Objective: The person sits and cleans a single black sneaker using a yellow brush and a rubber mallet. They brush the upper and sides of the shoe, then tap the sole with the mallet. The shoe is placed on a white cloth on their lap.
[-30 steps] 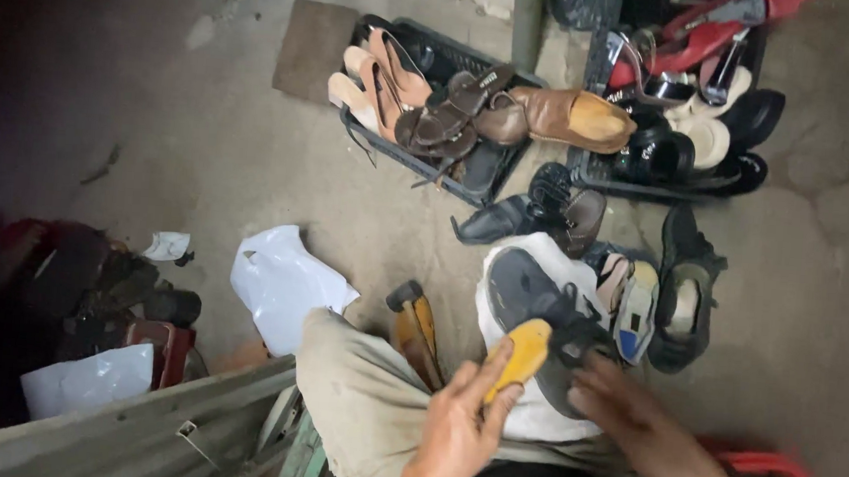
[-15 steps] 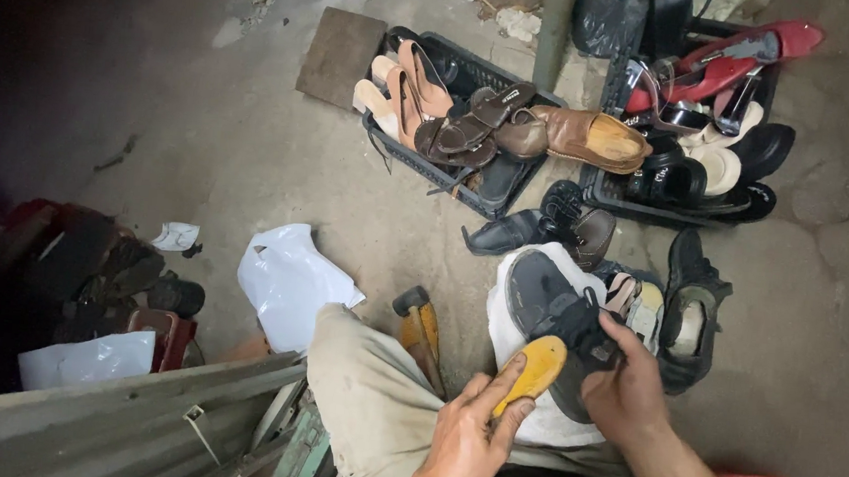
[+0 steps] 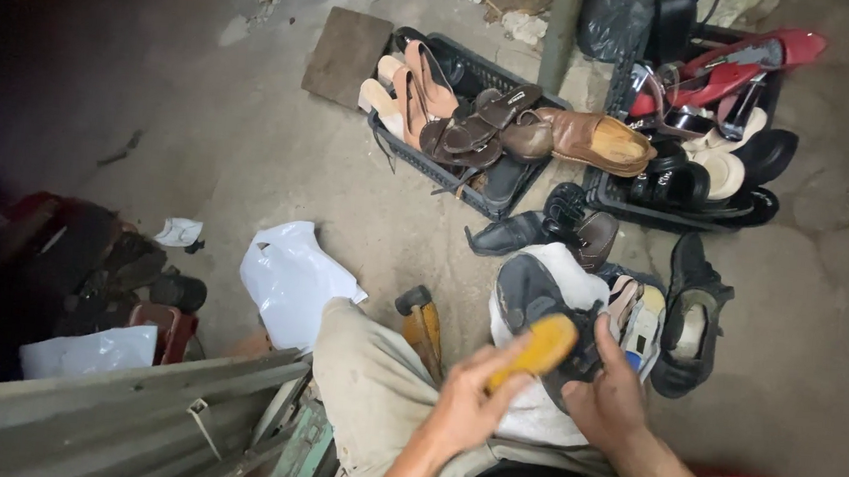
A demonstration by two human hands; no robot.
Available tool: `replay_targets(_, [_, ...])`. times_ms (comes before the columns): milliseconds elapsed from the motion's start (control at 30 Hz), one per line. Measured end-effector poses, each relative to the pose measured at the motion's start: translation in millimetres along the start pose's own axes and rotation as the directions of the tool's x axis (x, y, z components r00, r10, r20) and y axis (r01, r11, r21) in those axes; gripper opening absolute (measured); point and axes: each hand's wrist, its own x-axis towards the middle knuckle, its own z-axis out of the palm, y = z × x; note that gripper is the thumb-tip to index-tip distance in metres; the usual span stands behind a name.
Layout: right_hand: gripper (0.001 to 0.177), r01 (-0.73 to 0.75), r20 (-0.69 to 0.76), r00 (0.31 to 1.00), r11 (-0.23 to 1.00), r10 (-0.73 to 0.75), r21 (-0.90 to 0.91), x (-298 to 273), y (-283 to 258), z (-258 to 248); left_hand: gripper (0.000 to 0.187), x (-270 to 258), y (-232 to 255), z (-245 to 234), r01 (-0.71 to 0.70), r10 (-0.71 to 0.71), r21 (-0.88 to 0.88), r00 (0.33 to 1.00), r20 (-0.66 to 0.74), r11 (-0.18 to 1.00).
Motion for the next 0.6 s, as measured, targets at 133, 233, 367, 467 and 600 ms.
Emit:
replay_targets(133, [0.109, -0.014, 0.027, 1.0, 0.999, 0.013, 0.043, 14, -52, 2, 0.051, 10, -40, -4, 0.012, 0.14, 0.336, 0.896, -0.422, 0.942])
replay_targets(233, [0.067, -0.612, 0.47, 0.702, 0.115, 0.535, 0.782, 19, -121, -5, 0.053, 6, -30, -3, -0.098, 0.101, 0.085, 0.994, -0.031, 0.992])
replay_targets(367, [0.105, 0.127, 0.111, 0.985, 0.991, -0.131, 0.045, 9, 15, 1, 0.055, 13, -40, -15, -0.202, 0.325, 0.412, 0.911, -0.254, 0.889])
replay_targets(467, [0.103, 0.133, 0.1, 0.986, 0.99, -0.137, 0.041, 14, 19, -3, 0.053, 16, -32, -12, -0.211, 0.296, 0.352, 0.932, -0.207, 0.912])
replay_targets(600, [0.106, 0.197, 0.107, 0.975, 0.98, -0.194, -0.017, 19, 18, -7, 0.051, 34, -60, -26, 0.041, 0.278, 0.627, 0.872, -0.402, 0.778])
